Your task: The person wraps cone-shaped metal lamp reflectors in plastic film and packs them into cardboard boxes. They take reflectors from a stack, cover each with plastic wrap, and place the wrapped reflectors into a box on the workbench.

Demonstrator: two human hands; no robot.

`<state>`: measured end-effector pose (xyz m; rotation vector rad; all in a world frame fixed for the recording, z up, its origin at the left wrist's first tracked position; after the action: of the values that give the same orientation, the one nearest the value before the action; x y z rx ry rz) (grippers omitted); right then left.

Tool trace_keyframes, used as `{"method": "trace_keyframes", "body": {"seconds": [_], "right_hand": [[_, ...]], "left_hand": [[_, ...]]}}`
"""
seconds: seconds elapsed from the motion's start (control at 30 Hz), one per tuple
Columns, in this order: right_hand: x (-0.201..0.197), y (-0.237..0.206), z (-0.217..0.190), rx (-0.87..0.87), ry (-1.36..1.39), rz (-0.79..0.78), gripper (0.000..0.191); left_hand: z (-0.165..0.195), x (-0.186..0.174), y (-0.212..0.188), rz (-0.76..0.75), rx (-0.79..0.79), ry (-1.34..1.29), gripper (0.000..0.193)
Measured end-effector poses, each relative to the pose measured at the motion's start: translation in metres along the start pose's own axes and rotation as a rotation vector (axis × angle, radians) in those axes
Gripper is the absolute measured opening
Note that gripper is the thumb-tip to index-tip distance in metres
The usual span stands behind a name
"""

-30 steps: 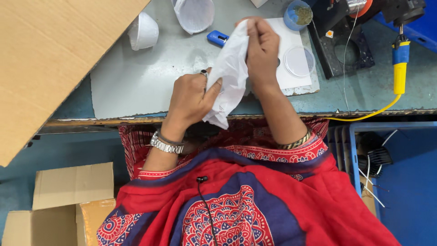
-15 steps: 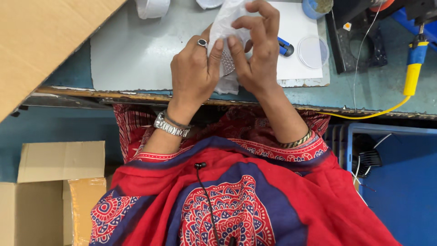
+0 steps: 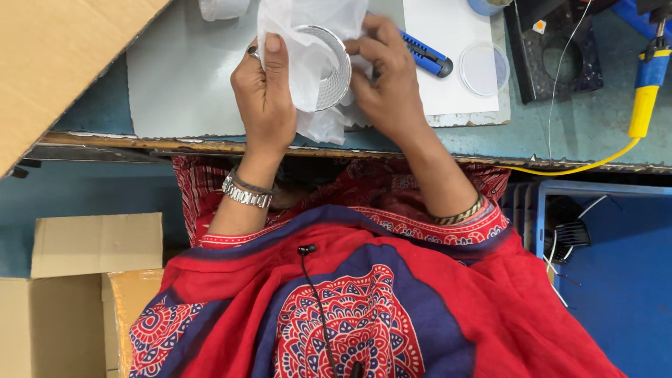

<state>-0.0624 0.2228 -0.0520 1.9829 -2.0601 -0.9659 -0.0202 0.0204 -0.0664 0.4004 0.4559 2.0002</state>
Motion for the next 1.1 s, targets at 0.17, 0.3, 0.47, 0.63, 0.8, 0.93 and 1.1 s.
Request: {"method": "trace_keyframes", "body": {"seconds": [0.17, 0.3, 0.47, 0.63, 0.8, 0.93, 1.1], "right_hand": [[-0.018, -0.007, -0.032, -0.278, -0.016, 0.132, 0.024], [-0.001, -0.009, -0.034, -0.124, -0.017, -0.018, 0.03], [-0.011, 0.002, -0.025, 0.02, 0.206, 0.013, 0.029], [-0.031, 0.018, -0.001, 0.184, 0.015, -0.154, 0.04], [-0.024, 0.025, -0.001, 0.219, -0.071, -0.183, 0.034], [-0.035, 0.037, -0.041, -0.274, -0.277, 0.047, 0.023], [-0.017, 0.055, -0.039, -0.002, 0.11, -0.01, 0.011]], "left_hand": [[0.013, 0.008, -0.002, 0.001, 0.109, 0.192, 0.06], [0.017, 0.013, -0.005, -0.077, 0.196, 0.181, 0.059], [0.002, -0.011, -0.002, 0.147, 0.051, -0.199, 0.047], [-0.002, -0.052, 0.02, 0.297, -0.118, -0.408, 0.013], [0.015, -0.091, 0.027, 0.331, -0.06, -0.269, 0.014], [0.028, -0.104, 0.014, 0.276, 0.182, 0.178, 0.012], [0.039, -0.094, 0.009, 0.151, 0.365, 0.479, 0.013]]}}
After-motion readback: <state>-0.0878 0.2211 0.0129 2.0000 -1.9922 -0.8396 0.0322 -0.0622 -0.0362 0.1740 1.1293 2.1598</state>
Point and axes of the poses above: each hand's wrist, its own y-axis towards the middle knuckle, its own x-axis out of the palm, z = x × y, the point moved 6 cm from there along y, towards the middle knuckle, and after that the axes turned 10 degrees about z, right-handed, at the moved point
